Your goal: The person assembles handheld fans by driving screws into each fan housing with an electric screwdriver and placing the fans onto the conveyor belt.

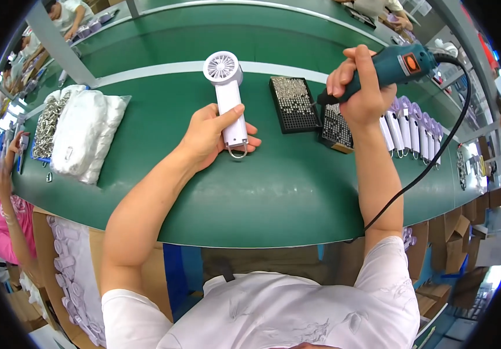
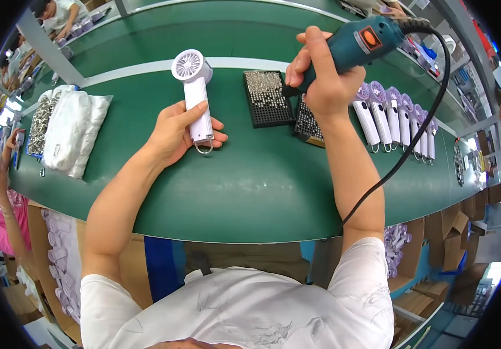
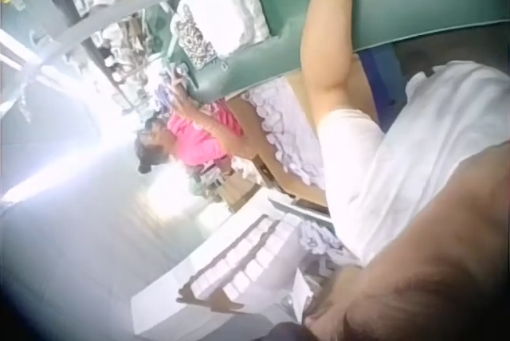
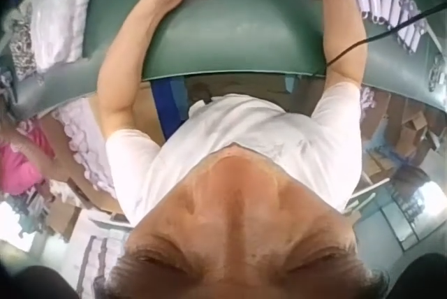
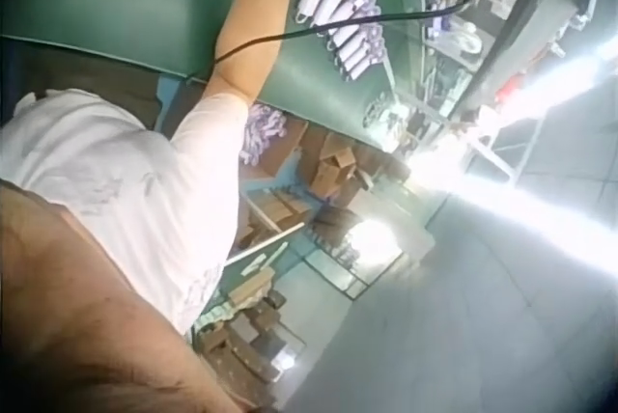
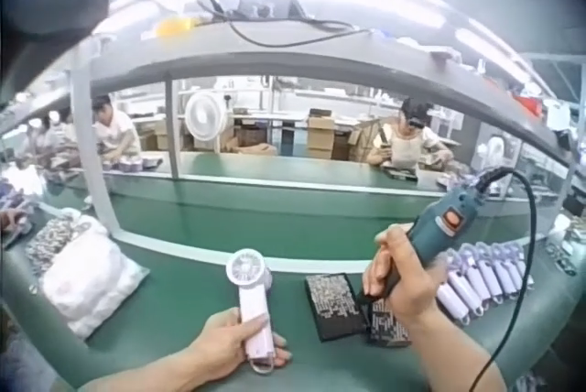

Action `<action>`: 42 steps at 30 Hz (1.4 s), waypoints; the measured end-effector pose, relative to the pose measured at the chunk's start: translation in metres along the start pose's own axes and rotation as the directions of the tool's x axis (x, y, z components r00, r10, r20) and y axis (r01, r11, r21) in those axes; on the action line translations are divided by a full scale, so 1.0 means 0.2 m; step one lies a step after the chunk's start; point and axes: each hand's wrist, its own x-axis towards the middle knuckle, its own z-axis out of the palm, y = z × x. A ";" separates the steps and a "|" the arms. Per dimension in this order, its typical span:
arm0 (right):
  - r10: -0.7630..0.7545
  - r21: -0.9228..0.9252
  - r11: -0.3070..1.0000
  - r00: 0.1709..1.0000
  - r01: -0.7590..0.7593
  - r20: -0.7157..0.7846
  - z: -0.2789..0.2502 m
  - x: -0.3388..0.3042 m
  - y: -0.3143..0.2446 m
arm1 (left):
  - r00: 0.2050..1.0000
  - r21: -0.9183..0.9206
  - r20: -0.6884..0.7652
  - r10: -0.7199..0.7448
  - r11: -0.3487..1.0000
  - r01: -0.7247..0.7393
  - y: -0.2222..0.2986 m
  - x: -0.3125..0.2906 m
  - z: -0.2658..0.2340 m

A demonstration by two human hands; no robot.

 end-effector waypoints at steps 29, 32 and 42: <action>0.171 -0.156 0.969 0.974 -0.193 -0.146 -0.04 -0.01 0.15 | 0.980 0.179 0.064 -0.190 0.968 0.176 -0.02 0.01 -0.01; 0.166 -0.165 0.968 0.976 -0.189 -0.142 -0.04 -0.01 0.15 | 0.979 0.173 0.057 -0.195 0.968 0.183 -0.02 0.01 -0.01; 0.064 -0.224 0.972 0.998 -0.064 -0.009 -0.08 -0.01 0.22 | 0.994 0.138 0.028 -0.110 0.985 0.105 -0.03 0.00 0.05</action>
